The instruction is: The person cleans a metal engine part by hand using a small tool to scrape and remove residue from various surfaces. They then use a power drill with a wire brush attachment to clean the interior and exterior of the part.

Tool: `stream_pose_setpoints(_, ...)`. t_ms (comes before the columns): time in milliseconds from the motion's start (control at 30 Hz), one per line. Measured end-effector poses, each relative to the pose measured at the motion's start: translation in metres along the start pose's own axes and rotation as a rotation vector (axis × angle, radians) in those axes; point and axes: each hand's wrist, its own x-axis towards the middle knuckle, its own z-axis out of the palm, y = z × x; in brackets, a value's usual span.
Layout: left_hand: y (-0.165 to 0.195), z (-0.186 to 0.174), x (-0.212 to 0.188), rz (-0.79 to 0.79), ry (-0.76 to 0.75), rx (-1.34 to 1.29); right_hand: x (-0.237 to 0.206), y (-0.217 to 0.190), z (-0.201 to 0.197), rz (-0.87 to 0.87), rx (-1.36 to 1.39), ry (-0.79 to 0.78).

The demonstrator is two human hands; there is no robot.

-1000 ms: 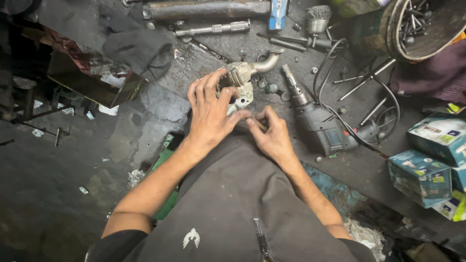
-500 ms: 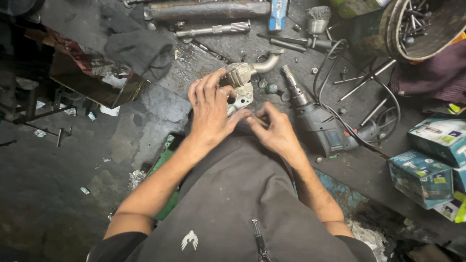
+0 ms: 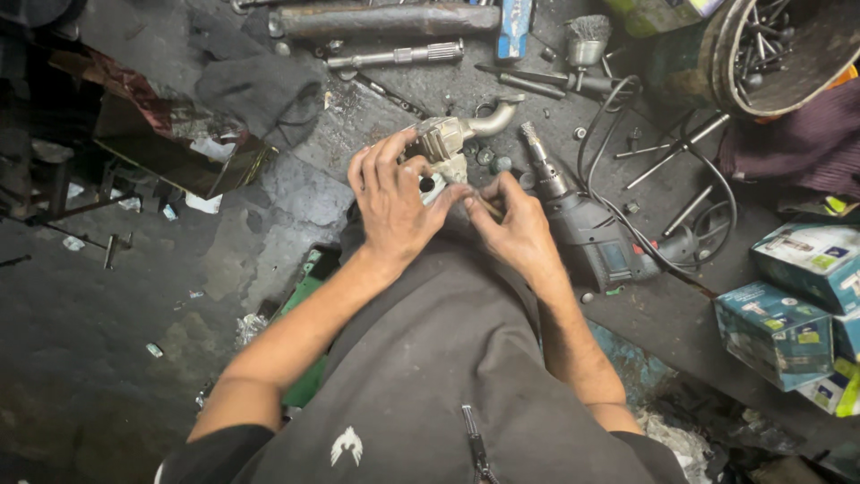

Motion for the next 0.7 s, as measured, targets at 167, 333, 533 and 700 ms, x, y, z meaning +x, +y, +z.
stream_pose_setpoints(167, 0.0012, -0.0044, -0.0002, -0.011, -0.089, 0.007, 0.0001, -0.0039, -0.0024, -0.063, -0.040, -0.060)
stream_pose_setpoints(333, 0.0006, -0.0046, 0.0006, -0.046, -0.033, 0.054, 0.0015, 0.0011, 0.0004, -0.062, 0.097, -0.044)
stream_pose_setpoints(533, -0.0019, -0.0028, -0.0010, -0.039, -0.054, 0.019, 0.0048, 0.0034, 0.0006, -0.063, 0.176, -0.044)
stream_pose_setpoints(700, -0.0023, -0.0058, -0.0009, -0.033, -0.117, -0.016, 0.0014, -0.0018, 0.0013, -0.124, -0.018, -0.039)
